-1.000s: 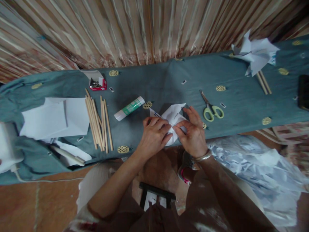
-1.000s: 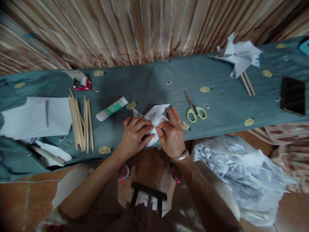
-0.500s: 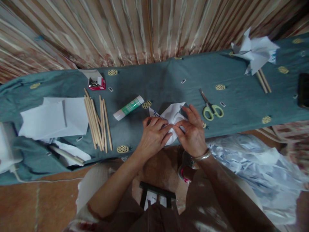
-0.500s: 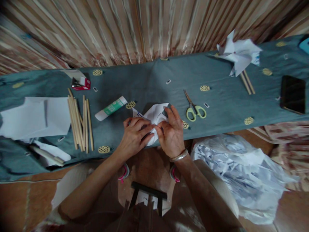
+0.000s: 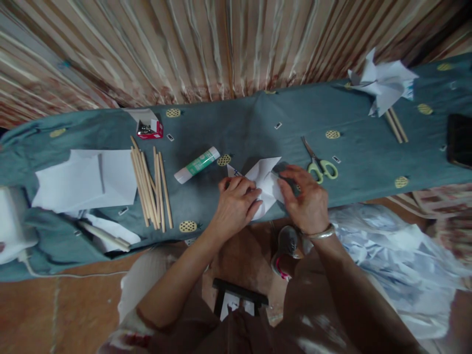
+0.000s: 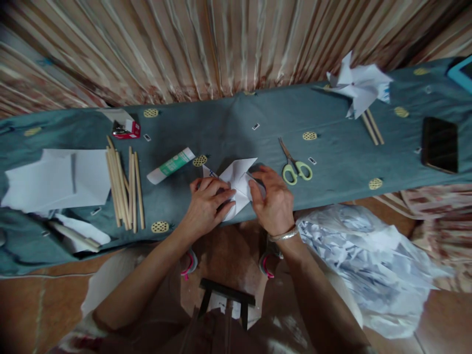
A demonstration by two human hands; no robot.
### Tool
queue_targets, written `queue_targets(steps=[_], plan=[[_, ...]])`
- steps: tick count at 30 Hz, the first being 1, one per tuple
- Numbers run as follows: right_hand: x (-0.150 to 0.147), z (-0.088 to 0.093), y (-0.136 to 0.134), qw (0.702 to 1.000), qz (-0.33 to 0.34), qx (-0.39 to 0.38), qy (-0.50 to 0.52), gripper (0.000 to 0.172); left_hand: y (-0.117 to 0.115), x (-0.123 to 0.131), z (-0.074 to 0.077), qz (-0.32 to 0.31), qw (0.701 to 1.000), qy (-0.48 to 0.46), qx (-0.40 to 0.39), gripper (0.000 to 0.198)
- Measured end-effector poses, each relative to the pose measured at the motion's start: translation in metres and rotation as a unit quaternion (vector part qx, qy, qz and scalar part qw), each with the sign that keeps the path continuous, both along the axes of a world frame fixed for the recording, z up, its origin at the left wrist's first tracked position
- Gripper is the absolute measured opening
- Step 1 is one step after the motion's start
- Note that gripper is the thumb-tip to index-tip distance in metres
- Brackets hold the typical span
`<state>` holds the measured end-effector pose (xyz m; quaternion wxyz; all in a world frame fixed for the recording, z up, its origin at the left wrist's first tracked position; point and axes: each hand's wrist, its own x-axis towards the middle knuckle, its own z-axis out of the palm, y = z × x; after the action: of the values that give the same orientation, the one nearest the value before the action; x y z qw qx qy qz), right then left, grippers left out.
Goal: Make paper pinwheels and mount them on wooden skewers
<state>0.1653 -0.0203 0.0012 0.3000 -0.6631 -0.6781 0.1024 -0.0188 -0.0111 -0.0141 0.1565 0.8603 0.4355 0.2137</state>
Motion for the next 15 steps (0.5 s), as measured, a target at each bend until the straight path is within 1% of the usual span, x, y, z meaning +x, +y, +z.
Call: queue_targets(steps=[3, 7, 11, 13, 15], plan=[[0.006, 0.005, 0.002, 0.998, -0.039, -0.051, -0.017, 0.032, 0.000, 0.001, 0.000, 0.005, 1.000, -0.001, 0.001, 0.024], [0.009, 0.007, 0.004, 0.996, -0.037, -0.083, -0.013, 0.035, 0.001, 0.001, -0.001, 0.005, 1.000, 0.001, -0.004, 0.023], [0.013, 0.008, 0.009, 0.991, -0.041, -0.112, 0.060, 0.039, 0.001, 0.001, -0.003, 0.009, 1.000, -0.006, -0.007, 0.024], [0.015, 0.008, 0.013, 0.983, -0.042, -0.140, 0.110, 0.045, 0.001, 0.001, -0.004, 0.011, 1.000, -0.010, -0.005, 0.024], [0.017, 0.009, 0.016, 0.971, -0.036, -0.183, 0.153, 0.056, 0.001, 0.001, -0.004, 0.012, 1.000, -0.012, -0.007, 0.023]])
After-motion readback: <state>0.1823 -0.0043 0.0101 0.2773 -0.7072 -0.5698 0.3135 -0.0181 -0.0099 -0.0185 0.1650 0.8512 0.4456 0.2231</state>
